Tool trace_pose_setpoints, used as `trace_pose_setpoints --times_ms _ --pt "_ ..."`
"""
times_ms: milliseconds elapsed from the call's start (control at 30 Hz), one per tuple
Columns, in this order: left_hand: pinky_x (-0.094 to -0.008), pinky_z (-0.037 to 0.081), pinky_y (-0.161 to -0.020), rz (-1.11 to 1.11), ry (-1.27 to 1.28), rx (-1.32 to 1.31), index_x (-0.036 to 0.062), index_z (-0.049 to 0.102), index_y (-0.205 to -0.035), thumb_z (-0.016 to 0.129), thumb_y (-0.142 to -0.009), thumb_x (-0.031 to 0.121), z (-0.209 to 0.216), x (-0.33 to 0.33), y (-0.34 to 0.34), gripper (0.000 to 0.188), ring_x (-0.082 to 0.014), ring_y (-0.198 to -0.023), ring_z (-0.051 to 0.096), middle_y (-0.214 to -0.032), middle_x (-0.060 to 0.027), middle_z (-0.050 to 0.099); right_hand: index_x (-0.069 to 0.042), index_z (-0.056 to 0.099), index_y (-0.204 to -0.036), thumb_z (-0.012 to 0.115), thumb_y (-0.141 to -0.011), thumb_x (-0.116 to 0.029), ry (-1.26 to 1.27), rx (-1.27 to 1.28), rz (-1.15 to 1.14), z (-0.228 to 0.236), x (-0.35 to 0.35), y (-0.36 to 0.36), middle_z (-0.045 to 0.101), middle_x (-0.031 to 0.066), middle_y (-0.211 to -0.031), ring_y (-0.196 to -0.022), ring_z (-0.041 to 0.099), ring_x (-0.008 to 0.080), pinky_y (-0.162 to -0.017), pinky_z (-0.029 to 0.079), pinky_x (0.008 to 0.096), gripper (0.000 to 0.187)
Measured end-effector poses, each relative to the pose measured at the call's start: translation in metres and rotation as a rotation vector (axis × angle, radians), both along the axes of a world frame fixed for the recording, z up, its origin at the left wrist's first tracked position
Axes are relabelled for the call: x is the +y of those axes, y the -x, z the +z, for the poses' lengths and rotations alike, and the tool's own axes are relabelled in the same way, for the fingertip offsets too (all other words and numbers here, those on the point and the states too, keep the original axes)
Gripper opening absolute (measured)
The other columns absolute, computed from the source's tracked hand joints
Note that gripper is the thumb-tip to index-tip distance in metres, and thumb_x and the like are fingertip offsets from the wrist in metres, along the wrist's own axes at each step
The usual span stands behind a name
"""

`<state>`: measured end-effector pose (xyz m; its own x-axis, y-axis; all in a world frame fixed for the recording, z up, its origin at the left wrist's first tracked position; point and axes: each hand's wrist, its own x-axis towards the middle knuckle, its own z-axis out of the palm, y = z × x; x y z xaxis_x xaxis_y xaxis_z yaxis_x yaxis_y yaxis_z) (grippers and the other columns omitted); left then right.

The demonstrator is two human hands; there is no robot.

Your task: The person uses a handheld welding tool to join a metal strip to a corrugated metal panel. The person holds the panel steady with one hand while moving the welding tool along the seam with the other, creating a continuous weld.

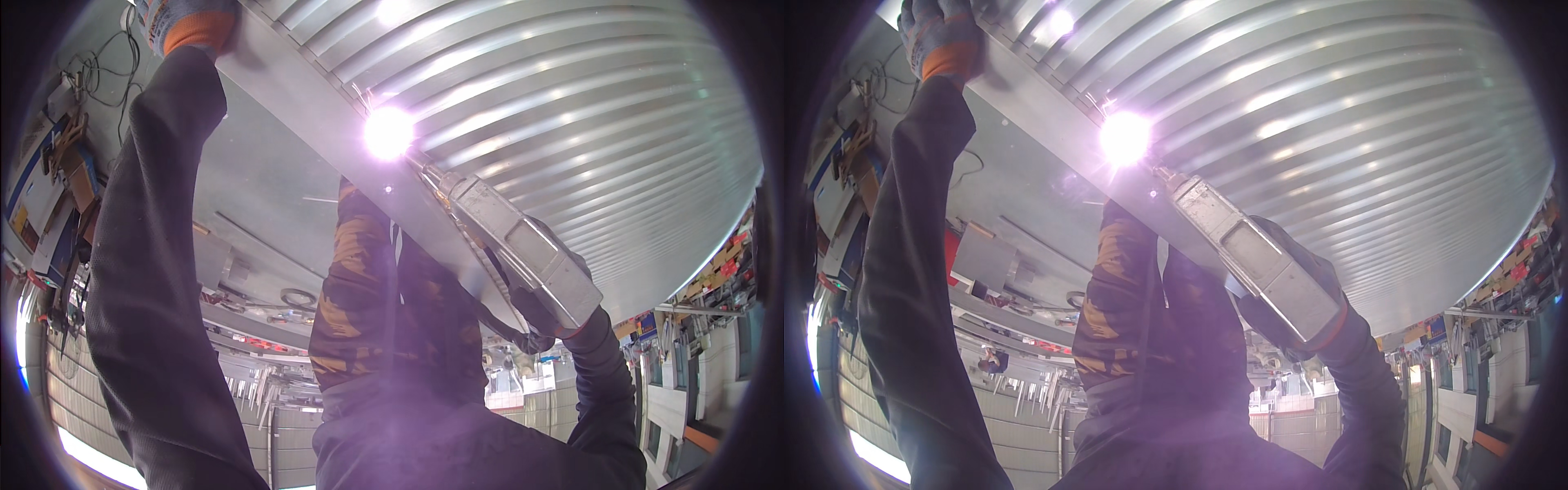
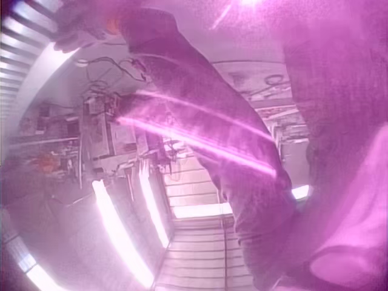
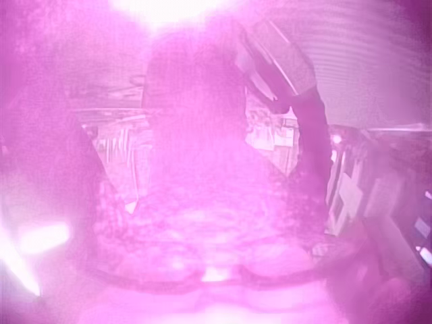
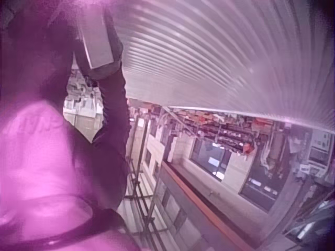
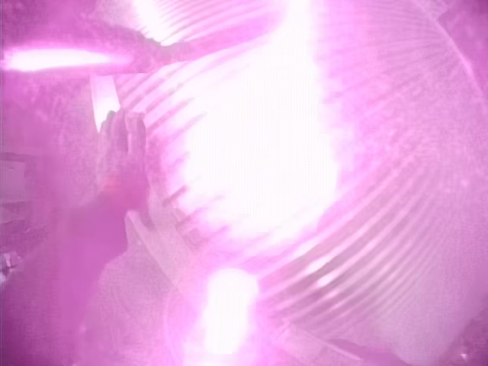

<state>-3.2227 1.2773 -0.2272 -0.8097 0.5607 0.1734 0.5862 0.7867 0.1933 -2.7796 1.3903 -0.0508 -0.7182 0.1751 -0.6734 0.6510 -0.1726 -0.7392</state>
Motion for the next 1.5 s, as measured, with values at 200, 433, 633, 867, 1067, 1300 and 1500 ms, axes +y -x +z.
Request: trace_pose_setpoints --times_ms 200,433,633,867,1067,1300,1500 --pt "-0.0433 0.025 -0.125 0.010 0.012 -0.010 0.0013 0.041 -0.153 0.039 -0.108 0.050 -0.002 -0.001 -0.004 0.067 -0.0413 -0.151 0.029 -0.161 -0.0261 0.034 0.002 0.054 -0.139 0.075 -0.085 -0.007 -0.065 0.027 0.101 -0.001 0.001 -0.004 0.067 0.0147 -0.119 -0.093 0.074 0.0217 -0.078 0.061 0.0312 0.058" --pt "-0.0434 0.024 -0.126 0.011 0.022 -0.014 0.0015 0.041 -0.154 0.038 -0.108 0.051 0.000 -0.002 -0.005 0.067 -0.0408 -0.152 0.027 -0.162 -0.0258 0.033 0.002 0.054 -0.139 0.074 -0.085 -0.007 -0.036 0.008 0.079 0.002 0.001 -0.006 0.067 0.0147 -0.118 -0.094 0.073 0.0226 -0.079 0.060 0.0317 0.058" --pt "-0.0434 0.022 -0.126 0.017 0.034 -0.012 0.0017 0.040 -0.154 0.037 -0.108 0.051 0.008 -0.003 -0.002 0.068 -0.0404 -0.153 0.026 -0.163 -0.0255 0.032 0.004 0.052 -0.139 0.073 -0.087 -0.005 -0.227 0.116 0.218 0.010 0.009 0.007 0.067 0.0160 -0.119 -0.098 0.074 0.0245 -0.081 0.060 0.0333 0.057" --pt "-0.0439 0.020 -0.128 0.071 0.026 -0.095 0.0021 0.038 -0.156 0.035 -0.108 0.053 0.013 -0.004 -0.006 0.070 -0.0396 -0.154 0.023 -0.165 -0.0246 0.029 0.004 0.056 -0.136 0.074 -0.086 -0.007 -0.024 -0.056 0.092 0.027 0.020 0.002 0.070 0.0140 -0.116 -0.096 0.074 0.0238 -0.079 0.060 0.0315 0.054" --pt "-0.0472 0.024 -0.125 0.011 -0.011 0.040 0.0008 0.043 -0.153 0.043 -0.107 0.047 -0.002 -0.010 -0.002 0.065 -0.0436 -0.150 0.030 -0.161 -0.0263 0.035 0.003 0.050 -0.144 0.076 -0.087 -0.008 0.025 -0.016 0.132 0.008 0.022 0.010 0.070 0.0099 -0.115 -0.098 0.072 0.0176 -0.082 0.059 0.0293 0.063" --pt "-0.0478 0.026 -0.124 0.002 -0.025 0.040 0.0016 0.042 -0.153 0.047 -0.105 0.045 0.001 -0.005 -0.008 0.064 -0.0442 -0.149 0.031 -0.160 -0.0272 0.036 0.002 0.052 -0.144 0.077 -0.087 -0.003 0.394 -0.260 -0.241 0.011 0.020 0.014 0.070 0.0089 -0.118 -0.102 0.071 0.0166 -0.086 0.059 0.0284 0.062" --pt "-0.0484 0.025 -0.124 0.022 0.004 0.042 0.0023 0.043 -0.153 0.046 -0.105 0.045 0.004 -0.003 -0.010 0.064 -0.0446 -0.149 0.030 -0.159 -0.0274 0.037 0.002 0.054 -0.140 0.078 -0.086 -0.006 0.076 -0.068 0.100 0.006 0.020 0.013 0.071 0.0102 -0.115 -0.100 0.072 0.0176 -0.084 0.059 0.0295 0.059"
